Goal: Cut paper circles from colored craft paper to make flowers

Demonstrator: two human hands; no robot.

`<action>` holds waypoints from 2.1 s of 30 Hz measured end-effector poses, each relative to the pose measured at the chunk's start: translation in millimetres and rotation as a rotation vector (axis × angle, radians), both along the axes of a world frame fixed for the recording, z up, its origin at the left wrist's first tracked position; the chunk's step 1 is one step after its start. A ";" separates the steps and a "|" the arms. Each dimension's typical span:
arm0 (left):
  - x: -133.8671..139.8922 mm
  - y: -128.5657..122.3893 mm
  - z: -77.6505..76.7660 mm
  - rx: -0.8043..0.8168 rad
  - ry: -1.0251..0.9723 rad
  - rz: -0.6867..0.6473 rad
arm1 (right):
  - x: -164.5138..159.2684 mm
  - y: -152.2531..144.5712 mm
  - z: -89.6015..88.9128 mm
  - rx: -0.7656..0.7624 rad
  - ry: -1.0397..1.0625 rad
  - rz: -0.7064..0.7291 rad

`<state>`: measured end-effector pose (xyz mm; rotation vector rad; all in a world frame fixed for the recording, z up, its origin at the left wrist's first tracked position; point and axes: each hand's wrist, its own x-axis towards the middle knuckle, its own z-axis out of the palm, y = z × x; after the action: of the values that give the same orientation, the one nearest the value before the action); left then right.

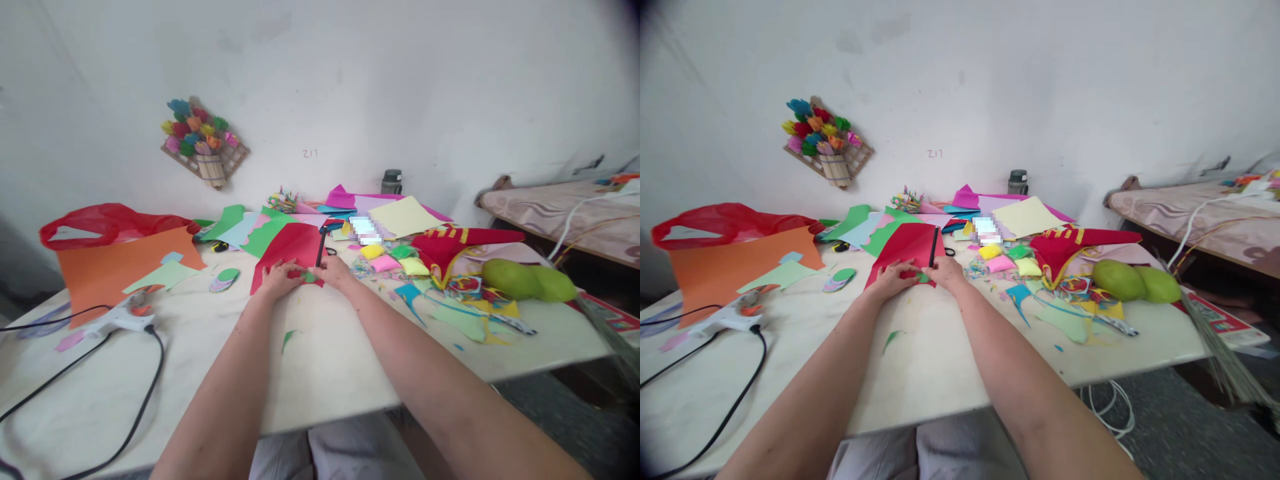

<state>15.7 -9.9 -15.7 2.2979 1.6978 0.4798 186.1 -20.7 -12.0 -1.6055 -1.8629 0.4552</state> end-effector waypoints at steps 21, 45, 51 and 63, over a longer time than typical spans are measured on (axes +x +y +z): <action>-0.5 -0.3 -0.7 -0.001 -0.028 -0.002 | 5.6 5.7 -2.8 0.011 0.049 0.023; -0.2 -0.6 -0.2 -0.013 -0.031 0.011 | 11.5 16.2 -11.6 0.063 0.222 0.020; 0.0 -0.7 0.0 -0.020 -0.030 0.005 | 11.6 10.3 -4.3 0.034 0.161 -0.008; -1.4 3.8 -4.9 0.012 -0.010 0.009 | -0.2 15.2 -16.0 0.084 0.322 0.198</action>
<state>14.3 -6.2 -20.6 2.2926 1.7062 0.5037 186.0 -5.5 -27.9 -1.2158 -1.7729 0.6699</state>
